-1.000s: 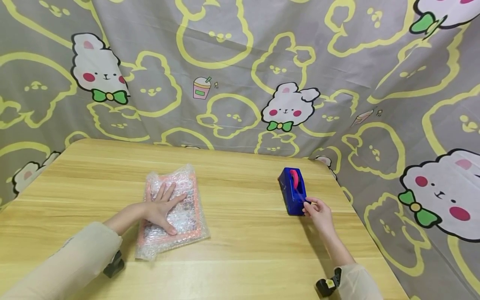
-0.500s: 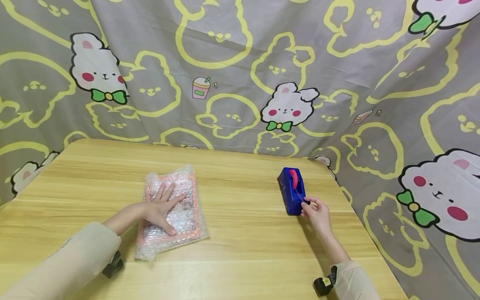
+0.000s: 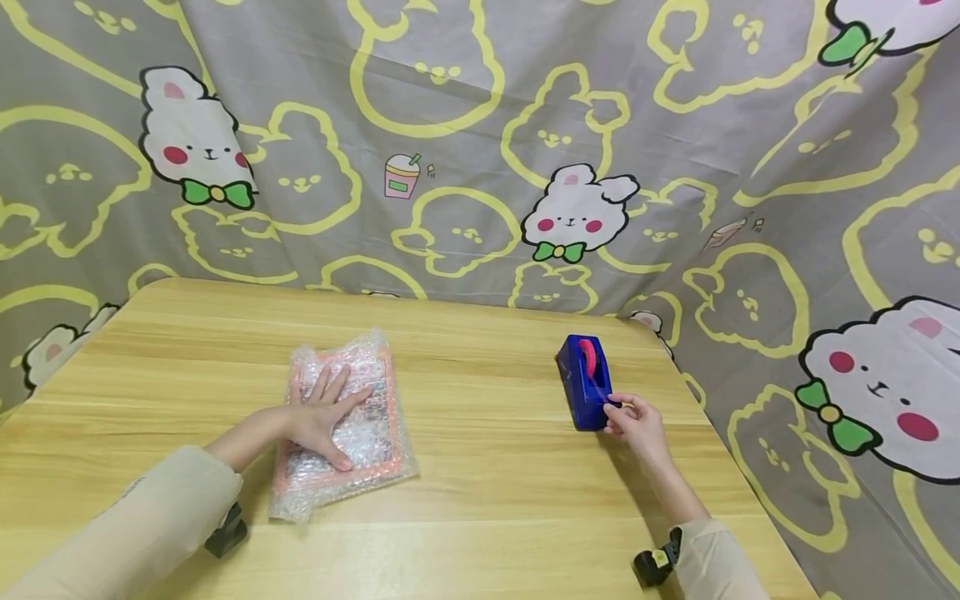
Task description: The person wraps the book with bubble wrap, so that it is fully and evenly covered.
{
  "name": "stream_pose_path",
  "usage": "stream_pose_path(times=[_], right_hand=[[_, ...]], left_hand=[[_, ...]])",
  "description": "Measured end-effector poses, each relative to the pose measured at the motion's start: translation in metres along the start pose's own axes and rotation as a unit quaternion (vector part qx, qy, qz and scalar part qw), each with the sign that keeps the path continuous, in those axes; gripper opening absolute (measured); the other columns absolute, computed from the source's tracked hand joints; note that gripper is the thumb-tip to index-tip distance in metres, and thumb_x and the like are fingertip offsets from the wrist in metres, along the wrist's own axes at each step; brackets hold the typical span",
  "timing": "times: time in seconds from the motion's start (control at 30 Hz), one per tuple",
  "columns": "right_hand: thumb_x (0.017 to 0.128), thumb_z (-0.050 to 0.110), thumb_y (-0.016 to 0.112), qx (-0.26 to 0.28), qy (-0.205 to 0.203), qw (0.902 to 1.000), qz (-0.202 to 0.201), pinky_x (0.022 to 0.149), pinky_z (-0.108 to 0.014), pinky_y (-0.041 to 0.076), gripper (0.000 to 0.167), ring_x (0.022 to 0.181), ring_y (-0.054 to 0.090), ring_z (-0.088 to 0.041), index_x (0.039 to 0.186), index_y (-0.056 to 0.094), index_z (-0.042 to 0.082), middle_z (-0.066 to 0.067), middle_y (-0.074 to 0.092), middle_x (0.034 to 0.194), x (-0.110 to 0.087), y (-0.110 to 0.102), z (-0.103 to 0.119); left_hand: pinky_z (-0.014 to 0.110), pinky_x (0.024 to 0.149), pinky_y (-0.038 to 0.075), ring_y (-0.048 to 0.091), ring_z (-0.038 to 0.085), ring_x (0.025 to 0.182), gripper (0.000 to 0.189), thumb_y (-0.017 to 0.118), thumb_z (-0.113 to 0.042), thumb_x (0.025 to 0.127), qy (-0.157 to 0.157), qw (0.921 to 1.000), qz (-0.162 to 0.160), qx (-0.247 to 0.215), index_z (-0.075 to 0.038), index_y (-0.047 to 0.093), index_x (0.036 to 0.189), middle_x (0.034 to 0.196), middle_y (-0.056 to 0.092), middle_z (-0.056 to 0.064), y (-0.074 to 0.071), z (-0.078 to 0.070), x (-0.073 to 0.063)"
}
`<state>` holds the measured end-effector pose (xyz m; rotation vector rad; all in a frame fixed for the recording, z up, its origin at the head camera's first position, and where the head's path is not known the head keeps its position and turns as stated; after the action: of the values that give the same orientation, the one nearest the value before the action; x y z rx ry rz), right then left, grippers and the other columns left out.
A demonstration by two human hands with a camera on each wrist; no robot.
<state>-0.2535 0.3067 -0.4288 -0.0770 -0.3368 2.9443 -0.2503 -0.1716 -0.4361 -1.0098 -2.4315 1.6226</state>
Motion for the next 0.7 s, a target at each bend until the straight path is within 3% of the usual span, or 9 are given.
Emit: stream_pose_path(times=[0.13, 0.33, 0.5, 0.7], right_hand=[[0.084, 0.005, 0.061, -0.006, -0.02, 0.9998, 0.007, 0.054, -0.022, 0.053, 0.009, 0.051, 0.057, -0.004, 0.092, 0.063, 0.007, 0.007, 0.058, 0.059, -0.001, -0.001, 0.001], [0.083, 0.003, 0.06, -0.022, -0.026, 0.9993, 0.018, 0.053, -0.024, 0.053, 0.017, 0.05, 0.056, -0.005, 0.097, 0.06, -0.005, 0.005, 0.057, 0.059, 0.002, -0.002, 0.004], [0.081, 0.006, 0.064, -0.028, -0.014, 0.999, 0.033, 0.052, -0.025, 0.054, 0.014, 0.049, 0.055, -0.005, 0.094, 0.063, 0.001, 0.004, 0.057, 0.058, 0.01, -0.005, 0.0], [0.083, -0.004, 0.056, -0.087, 0.003, 0.9962, -0.003, 0.051, -0.022, 0.052, 0.025, 0.051, 0.051, -0.003, 0.105, 0.053, -0.017, 0.004, 0.055, 0.059, 0.004, 0.003, 0.014]], left_hand=[[0.063, 0.085, -0.032, -0.022, 0.053, 0.127, 0.118, 0.07, -0.066, 0.057, 0.008, 1.0, -0.004, -0.003, -0.012, 0.013, 0.145, 0.144, -0.019, 0.031, 0.001, 0.0, 0.0], [0.063, 0.085, -0.032, -0.022, 0.053, 0.127, 0.119, 0.069, -0.067, 0.057, 0.01, 0.9999, -0.005, -0.001, -0.013, 0.012, 0.146, 0.144, -0.019, 0.031, 0.001, 0.001, 0.001], [0.064, 0.085, -0.031, -0.022, 0.053, 0.127, 0.118, 0.07, -0.065, 0.058, 0.0, 1.0, -0.001, 0.006, -0.012, 0.012, 0.145, 0.144, -0.02, 0.03, 0.0, 0.0, 0.001], [0.064, 0.085, -0.032, -0.022, 0.053, 0.127, 0.118, 0.071, -0.065, 0.058, -0.003, 0.9999, -0.001, 0.01, -0.011, 0.012, 0.145, 0.144, -0.02, 0.03, 0.001, 0.002, 0.002]])
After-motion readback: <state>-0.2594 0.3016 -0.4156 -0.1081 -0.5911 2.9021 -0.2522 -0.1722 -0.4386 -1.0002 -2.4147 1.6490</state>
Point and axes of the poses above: each hand's wrist, its own x-axis towards the middle knuckle, its own y-axis out of the palm, z = x × y, the point moved 3 cm from there along x, towards the middle knuckle
